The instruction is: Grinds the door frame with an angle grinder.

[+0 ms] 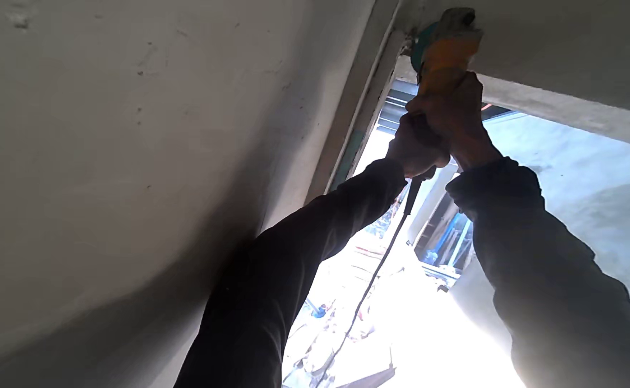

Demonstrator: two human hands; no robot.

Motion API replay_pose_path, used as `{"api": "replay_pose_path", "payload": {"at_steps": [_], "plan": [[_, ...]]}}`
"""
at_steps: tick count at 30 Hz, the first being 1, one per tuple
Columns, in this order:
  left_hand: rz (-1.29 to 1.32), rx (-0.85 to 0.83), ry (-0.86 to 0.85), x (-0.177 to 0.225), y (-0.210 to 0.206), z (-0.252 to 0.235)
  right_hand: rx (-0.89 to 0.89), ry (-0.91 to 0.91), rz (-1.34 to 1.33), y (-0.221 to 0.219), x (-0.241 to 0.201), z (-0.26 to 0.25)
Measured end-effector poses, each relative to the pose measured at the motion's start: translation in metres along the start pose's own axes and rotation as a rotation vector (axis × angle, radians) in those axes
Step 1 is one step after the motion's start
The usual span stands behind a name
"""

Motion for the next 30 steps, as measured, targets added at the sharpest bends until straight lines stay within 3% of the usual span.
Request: {"api": "replay_pose_path", "payload": {"at_steps": [15, 30], "plan": [[-0.033, -0.001, -0.014, 0.015, 0.000, 0.005, 0.017, 0.010, -0.010, 0.009, -0.008, 0.003], [0.015, -0.016, -0.017, 0.006, -0.002, -0.005, 0.017, -0.026, 0.032, 0.003, -0.002, -0.003]]}}
Point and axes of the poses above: each hand's wrist, its own z-axis away from the middle knuckle, its own y-axis out of the back of the hand, x = y × z, the point moved 10 cm from there along -z, towards the middle knuckle, and after that the axes turned 3 degrees about -z, right-handed, at the moved point
